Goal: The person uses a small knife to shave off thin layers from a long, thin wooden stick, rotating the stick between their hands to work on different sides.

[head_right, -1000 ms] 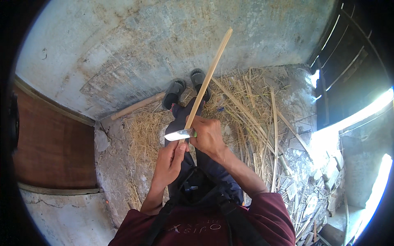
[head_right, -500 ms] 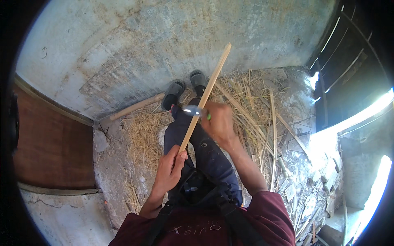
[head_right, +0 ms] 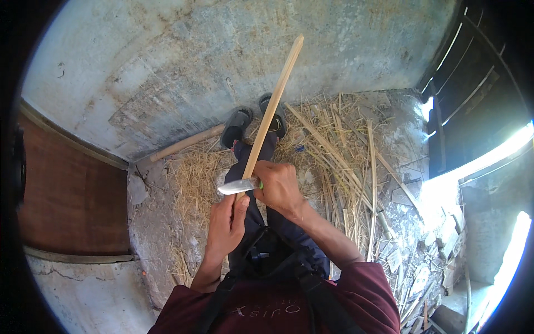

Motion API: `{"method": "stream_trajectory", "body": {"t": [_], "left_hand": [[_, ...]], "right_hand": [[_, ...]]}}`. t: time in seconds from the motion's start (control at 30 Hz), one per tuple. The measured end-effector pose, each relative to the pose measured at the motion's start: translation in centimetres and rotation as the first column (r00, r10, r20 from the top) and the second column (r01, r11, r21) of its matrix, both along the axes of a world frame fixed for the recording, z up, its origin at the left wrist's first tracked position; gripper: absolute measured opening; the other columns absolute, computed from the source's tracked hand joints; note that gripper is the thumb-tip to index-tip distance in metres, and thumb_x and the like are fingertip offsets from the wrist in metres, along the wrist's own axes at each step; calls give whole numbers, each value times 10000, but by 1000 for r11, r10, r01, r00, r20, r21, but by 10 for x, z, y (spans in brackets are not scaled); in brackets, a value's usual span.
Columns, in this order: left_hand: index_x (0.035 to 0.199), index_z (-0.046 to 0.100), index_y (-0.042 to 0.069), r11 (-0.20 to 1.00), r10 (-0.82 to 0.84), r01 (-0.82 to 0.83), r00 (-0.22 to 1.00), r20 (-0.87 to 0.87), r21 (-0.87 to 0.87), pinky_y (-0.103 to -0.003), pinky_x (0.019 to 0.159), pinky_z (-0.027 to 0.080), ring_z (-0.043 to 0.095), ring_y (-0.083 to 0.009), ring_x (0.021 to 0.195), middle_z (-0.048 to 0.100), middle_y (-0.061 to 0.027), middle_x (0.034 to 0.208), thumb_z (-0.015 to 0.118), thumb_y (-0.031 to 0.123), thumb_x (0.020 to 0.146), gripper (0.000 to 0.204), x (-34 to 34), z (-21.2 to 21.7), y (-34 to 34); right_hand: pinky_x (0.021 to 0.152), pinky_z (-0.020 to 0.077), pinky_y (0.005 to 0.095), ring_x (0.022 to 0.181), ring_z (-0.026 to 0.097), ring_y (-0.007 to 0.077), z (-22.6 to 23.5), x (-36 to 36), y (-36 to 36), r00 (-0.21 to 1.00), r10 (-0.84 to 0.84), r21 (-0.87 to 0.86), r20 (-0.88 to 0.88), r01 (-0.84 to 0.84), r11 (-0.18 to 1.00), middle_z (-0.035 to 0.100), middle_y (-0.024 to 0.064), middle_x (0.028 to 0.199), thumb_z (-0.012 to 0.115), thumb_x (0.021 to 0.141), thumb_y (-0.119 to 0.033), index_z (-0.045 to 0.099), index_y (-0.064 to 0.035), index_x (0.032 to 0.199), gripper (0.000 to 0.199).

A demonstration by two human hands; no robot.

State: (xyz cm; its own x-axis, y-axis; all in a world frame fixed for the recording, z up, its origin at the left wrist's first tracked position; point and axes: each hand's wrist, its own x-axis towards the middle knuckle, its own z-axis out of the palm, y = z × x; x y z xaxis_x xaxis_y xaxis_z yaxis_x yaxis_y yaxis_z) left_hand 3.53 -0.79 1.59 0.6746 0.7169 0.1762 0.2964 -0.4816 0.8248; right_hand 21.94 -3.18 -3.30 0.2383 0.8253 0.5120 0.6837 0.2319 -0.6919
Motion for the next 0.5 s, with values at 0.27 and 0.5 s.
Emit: {"method": "stream_trajectory", "body": {"t": [0.27,0.5], "left_hand": [[1259,583,-37,999,26,-27,999,30,46,-382,499,413,591,-269,493,566,-151,632,574,151,1093,250,0,5,3],[899,482,28,997,59,-58,998,21,-59,-351,474,315,419,-163,461,415,-84,575,567,194,1101,275,-10,2,-7]], "right_hand": [[610,538,433,688,698,382,7,2,12,999,-35,93,29,32,995,676,180,781,753,681,-48,740,11,1029,352],[590,514,430,651,681,383,26,35,31,977,-213,155,-30,215,964,665,177,730,700,736,3,741,-14,950,219]]}}
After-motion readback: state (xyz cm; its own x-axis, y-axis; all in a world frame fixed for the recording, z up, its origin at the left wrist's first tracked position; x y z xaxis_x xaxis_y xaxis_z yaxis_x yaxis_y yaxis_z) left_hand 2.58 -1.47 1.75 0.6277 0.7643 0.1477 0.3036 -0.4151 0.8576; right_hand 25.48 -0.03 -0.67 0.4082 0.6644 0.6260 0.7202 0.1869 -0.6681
